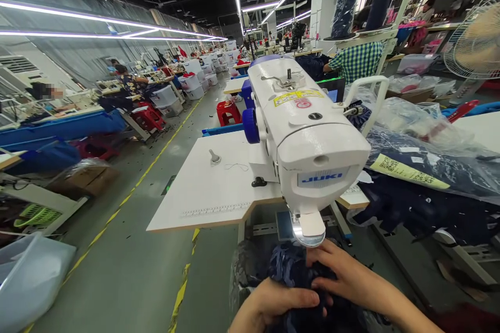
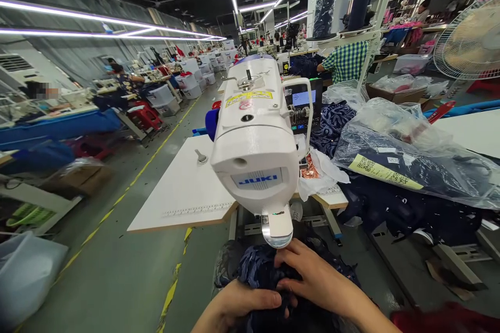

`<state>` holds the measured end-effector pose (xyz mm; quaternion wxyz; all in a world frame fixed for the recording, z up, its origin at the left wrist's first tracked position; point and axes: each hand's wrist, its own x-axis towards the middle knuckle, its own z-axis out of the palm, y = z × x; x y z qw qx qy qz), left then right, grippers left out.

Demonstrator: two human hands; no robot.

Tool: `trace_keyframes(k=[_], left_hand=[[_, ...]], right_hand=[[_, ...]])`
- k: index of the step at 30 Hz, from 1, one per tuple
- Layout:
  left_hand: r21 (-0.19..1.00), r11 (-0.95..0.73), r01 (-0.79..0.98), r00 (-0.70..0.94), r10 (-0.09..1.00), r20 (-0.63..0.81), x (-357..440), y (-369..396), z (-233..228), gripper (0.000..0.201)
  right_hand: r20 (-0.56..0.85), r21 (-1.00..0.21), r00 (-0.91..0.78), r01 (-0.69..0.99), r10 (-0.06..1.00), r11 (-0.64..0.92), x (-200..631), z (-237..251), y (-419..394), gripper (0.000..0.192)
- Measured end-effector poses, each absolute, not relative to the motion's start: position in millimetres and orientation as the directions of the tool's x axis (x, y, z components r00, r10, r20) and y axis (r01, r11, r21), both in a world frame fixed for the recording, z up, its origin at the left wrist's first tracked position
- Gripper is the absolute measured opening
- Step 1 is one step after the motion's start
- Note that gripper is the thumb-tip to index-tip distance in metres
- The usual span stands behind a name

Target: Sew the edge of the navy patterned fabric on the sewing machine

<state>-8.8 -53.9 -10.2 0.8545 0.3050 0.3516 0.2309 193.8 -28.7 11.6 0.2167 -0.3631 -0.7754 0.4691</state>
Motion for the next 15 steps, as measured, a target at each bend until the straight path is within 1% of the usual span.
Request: trace_keyframes(k=[1,2,4,5,6,8,9,10,11,13,15], left_hand=[[0.677,0.715,-0.174,0.638,0.606,-0.476,-8.9,-54.2,-7.7,0.033],[0.673,0.719,-0.174,0.622,0.61,-0.49,-9.6,-54.7,-4.3,0.034],[0.685,0.71,-0.166,0.613,0.618,-0.492,-12.4,-56.3,4.3,0.034],[0.703,0.697,-0.142,0.634,0.609,-0.476,-14.2,-57.3,8.3,0.033],[0.725,0.68,-0.11,0.656,0.598,-0.461,-16.1,-58.2,11.2,0.03],[0.764,0.645,-0.026,0.661,0.584,-0.471,-19.9,-58.7,12.0,0.018],[0.779,0.627,0.003,0.616,0.612,-0.496,-21.8,-57.8,9.9,0.014],[0.793,0.61,0.012,0.539,0.664,-0.519,-23.7,-56.0,6.8,0.021],[0.813,0.582,-0.006,0.442,0.731,-0.52,-25.5,-53.1,3.7,0.032],[0.854,0.513,-0.085,0.245,0.842,-0.481,-28.3,-44.6,1.2,0.045],[0.887,0.436,-0.154,0.08,0.9,-0.429,-28.5,-34.1,7.2,0.048]], right_hand=[[0.004,-0.884,-0.645,0.355,0.764,0.304,194.8,14.3,-29.1,0.016],[0.012,-0.886,-0.649,0.346,0.761,0.309,196.6,16.9,-29.5,0.012],[0.015,-0.901,-0.641,0.324,0.767,0.288,202.4,21.6,-29.6,0.009],[0.007,-0.915,-0.62,0.312,0.785,0.255,205.9,23.8,-29.0,0.007],[-0.008,-0.93,-0.587,0.303,0.81,0.21,209.4,25.8,-27.6,0.008],[-0.032,-0.95,-0.498,0.284,0.867,0.128,214.7,29.7,-22.6,0.016],[-0.032,-0.954,-0.454,0.279,0.89,0.108,216.1,31.4,-19.2,0.02],[-0.026,-0.955,-0.417,0.28,0.908,0.101,216.6,33.0,-15.4,0.023],[-0.015,-0.954,-0.389,0.283,0.921,0.104,216.1,34.4,-11.5,0.025],[0.015,-0.952,-0.355,0.282,0.935,0.122,212.9,36.0,-4.0,0.027],[0.043,-0.952,-0.341,0.27,0.939,0.142,208.1,35.3,2.8,0.028]])
